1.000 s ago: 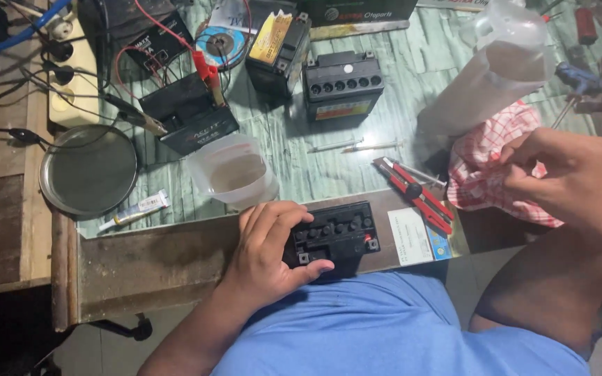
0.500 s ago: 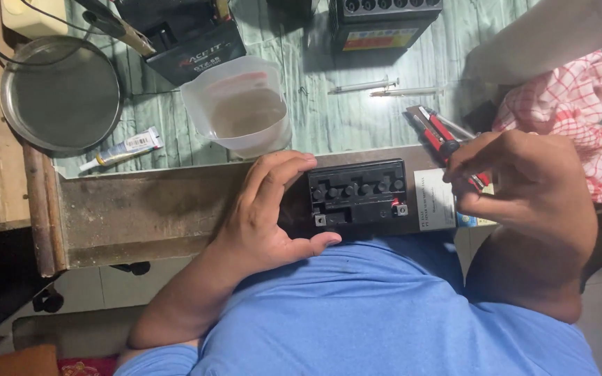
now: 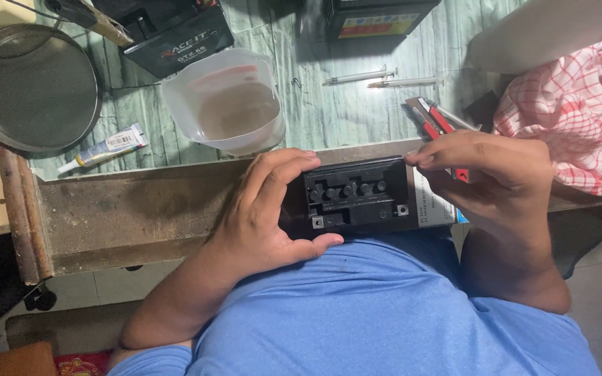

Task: Refilling motorcycle battery cells with electrolyte solution using a syringe after prying off the cover with a cutter.

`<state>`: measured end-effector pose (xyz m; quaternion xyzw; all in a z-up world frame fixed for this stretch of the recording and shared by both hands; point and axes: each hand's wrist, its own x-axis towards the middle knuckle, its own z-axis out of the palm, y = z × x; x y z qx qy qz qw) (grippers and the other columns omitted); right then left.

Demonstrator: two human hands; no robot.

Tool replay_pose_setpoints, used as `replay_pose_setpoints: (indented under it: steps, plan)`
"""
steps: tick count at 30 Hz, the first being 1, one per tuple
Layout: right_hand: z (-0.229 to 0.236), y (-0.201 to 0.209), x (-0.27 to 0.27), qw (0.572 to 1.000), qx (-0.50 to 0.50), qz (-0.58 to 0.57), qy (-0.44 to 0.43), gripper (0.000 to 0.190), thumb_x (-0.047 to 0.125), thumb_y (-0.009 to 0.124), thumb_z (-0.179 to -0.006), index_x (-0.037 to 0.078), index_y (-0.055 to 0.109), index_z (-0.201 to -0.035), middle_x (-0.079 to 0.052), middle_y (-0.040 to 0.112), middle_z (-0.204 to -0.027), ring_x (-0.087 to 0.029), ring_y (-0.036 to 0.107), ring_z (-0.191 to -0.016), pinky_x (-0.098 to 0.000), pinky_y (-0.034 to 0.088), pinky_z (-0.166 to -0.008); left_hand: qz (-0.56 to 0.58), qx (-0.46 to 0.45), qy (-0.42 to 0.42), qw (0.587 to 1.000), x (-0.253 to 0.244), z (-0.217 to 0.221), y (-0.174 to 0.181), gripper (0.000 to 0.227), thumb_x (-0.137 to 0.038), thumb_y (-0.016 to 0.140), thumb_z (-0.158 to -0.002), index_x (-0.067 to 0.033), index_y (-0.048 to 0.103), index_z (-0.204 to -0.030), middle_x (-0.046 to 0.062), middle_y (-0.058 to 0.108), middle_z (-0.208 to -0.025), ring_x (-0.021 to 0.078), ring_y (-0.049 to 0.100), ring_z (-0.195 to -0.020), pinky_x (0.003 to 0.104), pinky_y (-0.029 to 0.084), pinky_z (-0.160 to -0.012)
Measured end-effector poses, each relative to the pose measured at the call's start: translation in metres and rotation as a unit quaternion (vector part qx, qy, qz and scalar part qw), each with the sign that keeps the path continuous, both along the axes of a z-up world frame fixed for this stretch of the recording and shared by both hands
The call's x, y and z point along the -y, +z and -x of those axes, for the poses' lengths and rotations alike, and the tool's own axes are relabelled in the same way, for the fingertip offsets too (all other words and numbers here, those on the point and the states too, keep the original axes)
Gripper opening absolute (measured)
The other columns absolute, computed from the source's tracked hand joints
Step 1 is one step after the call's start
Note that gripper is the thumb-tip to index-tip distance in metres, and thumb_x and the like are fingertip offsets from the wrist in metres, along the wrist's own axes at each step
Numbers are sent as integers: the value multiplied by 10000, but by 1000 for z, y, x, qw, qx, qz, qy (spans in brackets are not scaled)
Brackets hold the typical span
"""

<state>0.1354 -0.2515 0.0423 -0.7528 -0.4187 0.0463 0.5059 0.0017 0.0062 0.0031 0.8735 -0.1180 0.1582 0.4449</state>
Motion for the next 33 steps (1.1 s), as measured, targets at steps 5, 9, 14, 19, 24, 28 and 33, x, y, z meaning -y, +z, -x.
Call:
replay_pose_setpoints:
  steps: [5, 9, 14, 19, 24, 28, 33]
  plan:
    - [-1, 10, -9, 997, 65, 41, 8, 107, -130, 770, -913, -68, 691, -948, -205, 751, -997, -281, 770, -938, -372, 614, -897, -15, -9, 3, 1000, 0, 0, -1, 841, -524, 863, -798, -23, 503, -1371, 170, 574, -1319, 316, 611, -1229, 455, 518, -1122]
    - [-3, 13, -10, 991, 105, 76, 15, 121, -121, 816, -927, -30, 740, -949, -152, 661, -958, -237, 624, -821, -310, 511, -742, -20, -32, 10, 999, -1, 2, -1, 856, -545, 841, -806, -37, 494, -1400, 160, 581, -1297, 306, 607, -1197, 447, 507, -1111]
    - [3, 25, -11, 988, 90, 125, 11, 117, -107, 785, -947, -23, 746, -1018, -132, 664, -980, -221, 642, -840, -314, 524, -798, -23, -34, 7, 999, -1, 2, 0, 846, -560, 811, -820, -37, 488, -1401, 160, 592, -1296, 305, 610, -1197, 457, 500, -1107]
    - [3, 31, -11, 979, 126, 157, 15, 75, -64, 775, -969, -18, 737, -1015, -139, 684, -1009, -228, 666, -870, -316, 551, -818, -19, -30, 7, 999, 0, 1, -1, 847, -541, 834, -808, -30, 500, -1395, 160, 592, -1288, 309, 615, -1185, 445, 506, -1097]
    - [4, 42, -15, 978, 104, 178, 29, 18, -54, 718, -980, -37, 713, -976, -155, 672, -1000, -247, 628, -879, -337, 522, -815, -19, -22, 4, 1000, 0, 1, -1, 850, -558, 810, -822, -20, 490, -1397, 164, 599, -1284, 305, 614, -1175, 453, 510, -1089]
    - [-4, 35, -6, 964, 155, 211, 45, 30, -22, 728, -998, -6, 709, -1015, -133, 689, -1033, -263, 653, -887, -366, 547, -818, -21, -30, 5, 999, 0, 1, -1, 846, -547, 825, -812, -33, 497, -1398, 157, 597, -1288, 305, 613, -1179, 448, 508, -1087]
    - [-10, 35, -4, 944, 209, 244, 76, 57, -28, 668, -1043, 6, 642, -1082, -137, 643, -1062, -311, 548, -810, -400, 479, -677, -24, -23, 1, 999, 0, 0, 1, 840, -552, 809, -825, -18, 496, -1393, 166, 599, -1278, 310, 612, -1167, 448, 508, -1079]
